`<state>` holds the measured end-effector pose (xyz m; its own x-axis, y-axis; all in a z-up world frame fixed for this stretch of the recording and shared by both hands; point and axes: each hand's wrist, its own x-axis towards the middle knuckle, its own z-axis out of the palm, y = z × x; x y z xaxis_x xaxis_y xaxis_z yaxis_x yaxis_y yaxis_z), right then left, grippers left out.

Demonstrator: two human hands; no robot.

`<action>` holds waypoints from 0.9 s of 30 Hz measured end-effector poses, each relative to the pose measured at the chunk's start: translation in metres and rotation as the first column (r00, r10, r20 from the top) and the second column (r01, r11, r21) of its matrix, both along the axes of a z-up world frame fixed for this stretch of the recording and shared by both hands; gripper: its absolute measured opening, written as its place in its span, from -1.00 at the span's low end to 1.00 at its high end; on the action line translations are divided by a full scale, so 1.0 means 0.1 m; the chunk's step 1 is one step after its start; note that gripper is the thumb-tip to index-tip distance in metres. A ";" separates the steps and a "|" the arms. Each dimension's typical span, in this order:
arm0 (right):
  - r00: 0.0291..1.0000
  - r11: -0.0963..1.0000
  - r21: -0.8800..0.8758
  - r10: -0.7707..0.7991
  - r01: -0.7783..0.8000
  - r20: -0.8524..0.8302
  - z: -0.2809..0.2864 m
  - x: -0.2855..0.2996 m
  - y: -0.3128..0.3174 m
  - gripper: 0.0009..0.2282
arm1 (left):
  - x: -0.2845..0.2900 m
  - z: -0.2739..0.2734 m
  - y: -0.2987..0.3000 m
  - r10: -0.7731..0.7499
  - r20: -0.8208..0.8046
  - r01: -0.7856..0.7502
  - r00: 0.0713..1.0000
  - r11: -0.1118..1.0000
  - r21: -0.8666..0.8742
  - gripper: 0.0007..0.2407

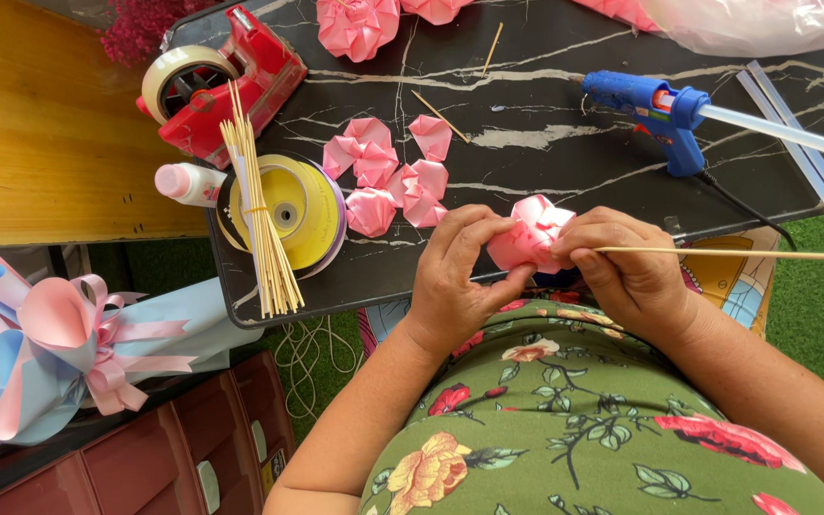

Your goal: The person assembles pink paper flowers by attaching folded paper petals to wooden skewers using a hot glue gun. They repeatedly pick up petals, apply glue, and press them onto the skewers to build the flower structure.

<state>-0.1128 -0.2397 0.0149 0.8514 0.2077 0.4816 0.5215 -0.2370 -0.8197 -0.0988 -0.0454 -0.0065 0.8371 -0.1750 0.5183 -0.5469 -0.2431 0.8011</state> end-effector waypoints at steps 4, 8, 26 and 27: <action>1.000 1.000 0.007 -0.014 0.014 0.011 -0.01 0.01 0.00 -0.82 | 0.01 -0.04 0.00 0.000 -0.012 0.000 1.000 0.999 -0.049 -0.70; 1.000 1.000 0.017 -0.011 0.011 0.020 -0.01 0.01 0.02 -0.82 | -0.03 -0.09 0.00 -0.007 -0.019 0.006 1.000 0.998 -0.054 -0.71; 0.994 0.999 -0.045 -0.014 0.019 0.107 0.05 -0.01 -0.03 -0.80 | 0.08 -0.10 0.02 -0.222 -0.379 0.085 0.898 0.934 -0.347 -0.62; 0.993 0.999 -0.050 -0.003 0.008 0.115 0.06 -0.02 -0.03 -0.80 | 0.08 -0.16 -0.01 -0.301 -0.454 0.089 0.838 0.898 -0.430 -0.71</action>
<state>-0.1150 -0.2426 0.0208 0.7922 0.2294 0.5655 0.6101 -0.2793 -0.7414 -0.0907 -0.0461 -0.0229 0.9650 -0.2428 0.0991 -0.0494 0.2029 0.9780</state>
